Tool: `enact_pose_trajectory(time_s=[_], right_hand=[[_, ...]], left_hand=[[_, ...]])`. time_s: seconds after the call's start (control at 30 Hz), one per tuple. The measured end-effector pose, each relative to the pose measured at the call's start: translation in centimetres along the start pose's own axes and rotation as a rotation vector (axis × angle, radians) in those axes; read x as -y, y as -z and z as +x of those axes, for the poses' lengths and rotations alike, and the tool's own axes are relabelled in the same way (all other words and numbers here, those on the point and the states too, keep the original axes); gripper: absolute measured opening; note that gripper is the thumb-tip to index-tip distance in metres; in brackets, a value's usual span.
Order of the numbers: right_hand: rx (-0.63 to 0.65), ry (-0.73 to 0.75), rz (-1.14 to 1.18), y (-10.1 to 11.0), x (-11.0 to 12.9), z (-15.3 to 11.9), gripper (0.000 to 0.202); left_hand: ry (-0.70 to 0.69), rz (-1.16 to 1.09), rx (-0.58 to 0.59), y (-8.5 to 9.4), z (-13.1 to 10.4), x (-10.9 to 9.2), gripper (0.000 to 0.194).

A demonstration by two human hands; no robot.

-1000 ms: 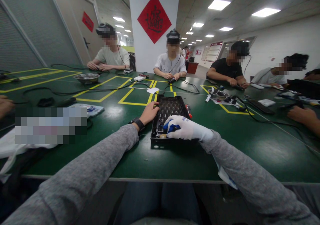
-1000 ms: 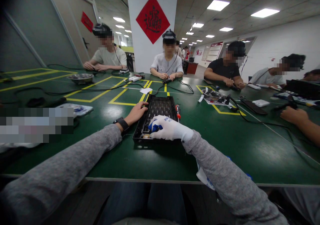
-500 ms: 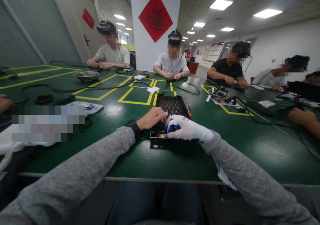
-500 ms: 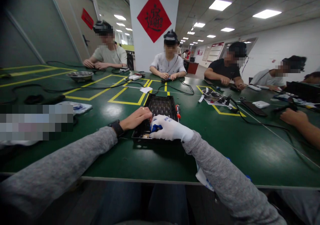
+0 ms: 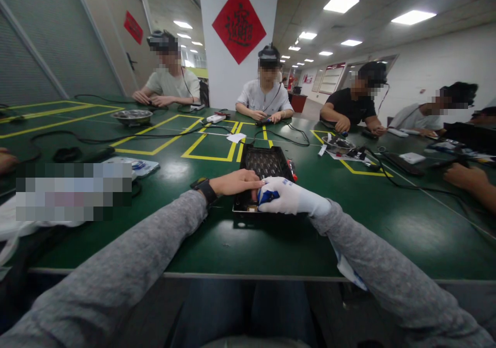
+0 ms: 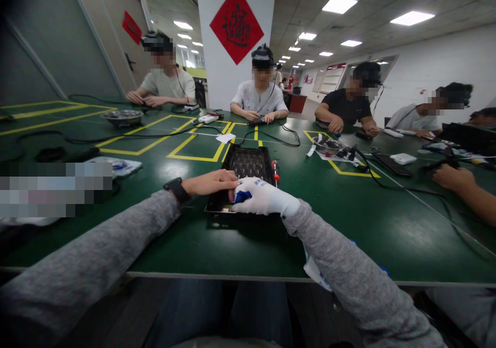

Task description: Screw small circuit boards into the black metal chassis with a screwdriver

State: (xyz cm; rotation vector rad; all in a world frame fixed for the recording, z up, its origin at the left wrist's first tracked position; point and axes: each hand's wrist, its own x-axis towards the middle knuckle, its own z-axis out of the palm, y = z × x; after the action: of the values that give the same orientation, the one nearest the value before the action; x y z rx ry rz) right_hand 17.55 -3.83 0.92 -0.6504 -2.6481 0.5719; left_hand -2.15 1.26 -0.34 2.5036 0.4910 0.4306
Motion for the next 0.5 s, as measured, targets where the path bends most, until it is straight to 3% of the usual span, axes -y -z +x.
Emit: enact_pose_trajectory(time_s=[0.17, 0.3, 0.4, 0.5], right_hand=[[-0.017, -0.041, 0.021, 0.03, 0.16, 0.0, 0.016], [0.002, -0.027, 0.009, -0.05, -0.04, 0.05, 0.018], [0.006, -0.009, -0.01, -0.09, -0.17, 0.05, 0.019], [0.009, -0.006, -0.01, -0.04, -0.18, -0.01, 0.019]], left_hand=[[0.022, 0.041, 0.029, 0.2, 0.1, -0.4, 0.058], [0.012, 0.023, -0.058, 0.03, -0.04, -0.56, 0.063], [0.043, -0.058, -0.11, -0.03, -0.35, -0.61, 0.07], [0.091, -0.173, -0.089, 0.02, -0.54, -0.68, 0.079]])
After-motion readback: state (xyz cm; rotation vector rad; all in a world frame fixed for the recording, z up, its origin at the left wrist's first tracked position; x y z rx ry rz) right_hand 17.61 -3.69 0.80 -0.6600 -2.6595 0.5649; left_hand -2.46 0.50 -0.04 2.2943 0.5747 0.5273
